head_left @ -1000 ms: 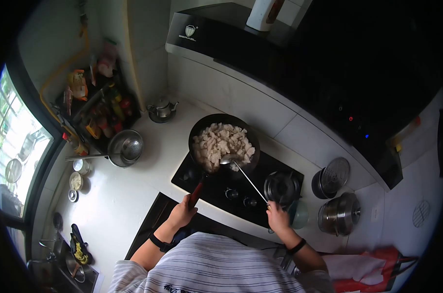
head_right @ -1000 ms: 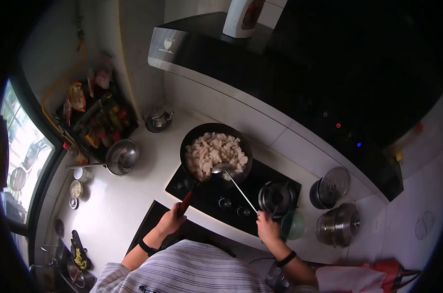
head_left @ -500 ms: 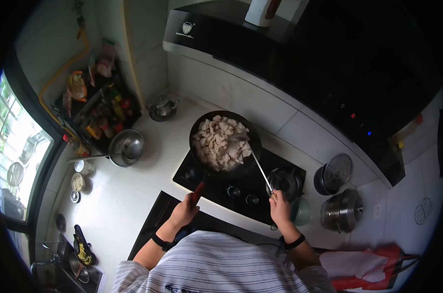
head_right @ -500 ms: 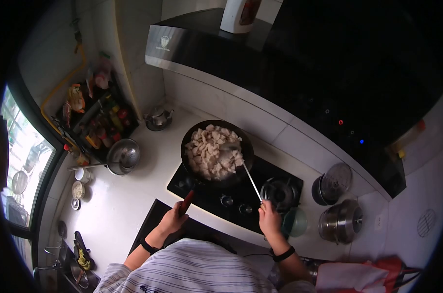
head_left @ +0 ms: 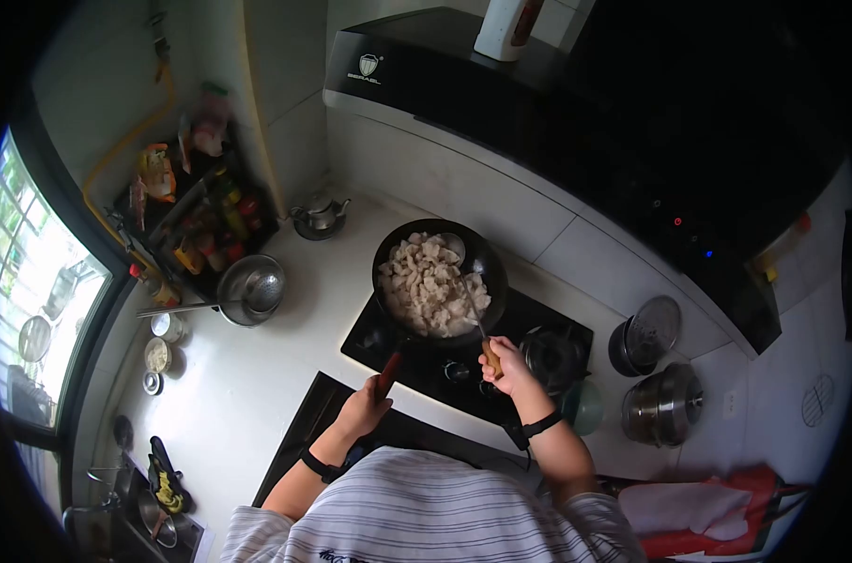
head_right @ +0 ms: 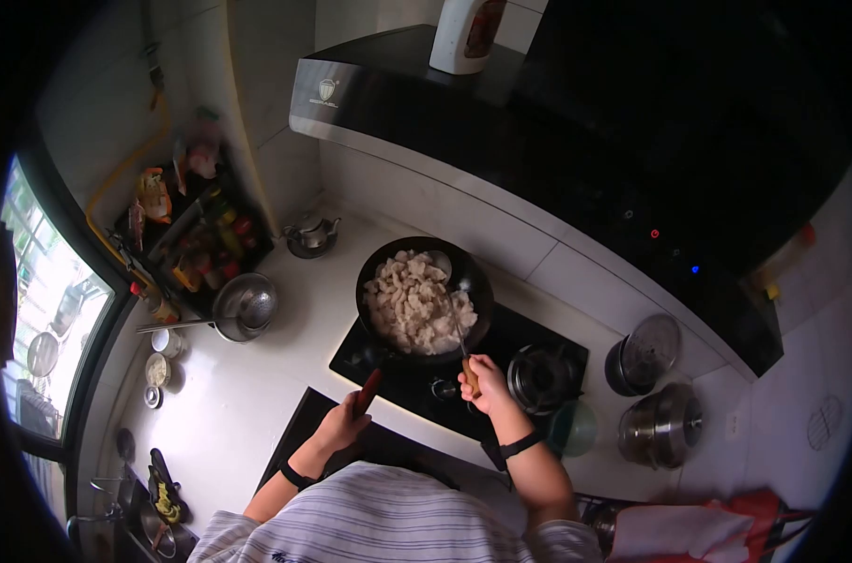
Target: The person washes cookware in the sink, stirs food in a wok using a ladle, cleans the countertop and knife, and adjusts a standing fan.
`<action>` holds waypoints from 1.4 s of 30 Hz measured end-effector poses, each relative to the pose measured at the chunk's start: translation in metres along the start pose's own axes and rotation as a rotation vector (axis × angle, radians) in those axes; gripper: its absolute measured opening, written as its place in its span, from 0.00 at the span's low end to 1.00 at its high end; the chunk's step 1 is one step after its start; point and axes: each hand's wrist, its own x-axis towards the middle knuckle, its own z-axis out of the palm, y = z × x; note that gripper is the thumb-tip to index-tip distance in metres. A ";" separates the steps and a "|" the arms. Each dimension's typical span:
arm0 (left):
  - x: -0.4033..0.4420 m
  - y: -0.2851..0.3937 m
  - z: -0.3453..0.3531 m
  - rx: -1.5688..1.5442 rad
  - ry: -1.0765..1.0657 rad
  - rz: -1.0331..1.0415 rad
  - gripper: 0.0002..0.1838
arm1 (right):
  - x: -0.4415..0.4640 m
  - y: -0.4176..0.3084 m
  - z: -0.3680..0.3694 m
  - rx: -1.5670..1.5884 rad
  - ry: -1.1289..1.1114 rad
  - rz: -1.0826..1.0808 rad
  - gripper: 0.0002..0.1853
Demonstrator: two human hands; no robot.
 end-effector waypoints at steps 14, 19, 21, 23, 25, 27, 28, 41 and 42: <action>0.004 0.000 -0.003 0.016 -0.034 0.002 0.31 | -0.106 0.006 0.013 -1.559 0.177 -0.710 0.17; 0.002 0.007 -0.008 -0.017 -0.071 -0.041 0.30 | -0.161 0.010 0.003 -1.719 0.283 -0.609 0.18; 0.002 0.006 -0.008 -0.026 -0.076 -0.048 0.30 | -0.181 0.006 -0.004 -1.685 0.250 -0.732 0.19; 0.004 0.001 -0.005 -0.001 -0.048 -0.007 0.30 | -0.205 -0.003 0.000 -1.642 0.262 -0.745 0.19; 0.004 0.000 -0.003 0.006 -0.038 0.011 0.30 | -0.222 -0.004 0.002 -1.606 0.244 -0.705 0.20; 0.004 -0.003 -0.002 0.022 -0.032 0.031 0.30 | -0.222 0.003 0.004 -1.595 0.244 -0.615 0.19; 0.005 -0.005 -0.001 0.009 -0.022 0.044 0.30 | -0.222 0.006 0.005 -1.594 0.235 -0.528 0.19; 0.009 -0.019 0.006 0.031 -0.015 0.082 0.32 | -0.134 0.009 0.002 -1.280 0.462 -0.783 0.16; 0.009 -0.019 0.007 0.008 -0.021 0.063 0.31 | -0.121 -0.001 0.007 -1.309 0.468 -0.733 0.17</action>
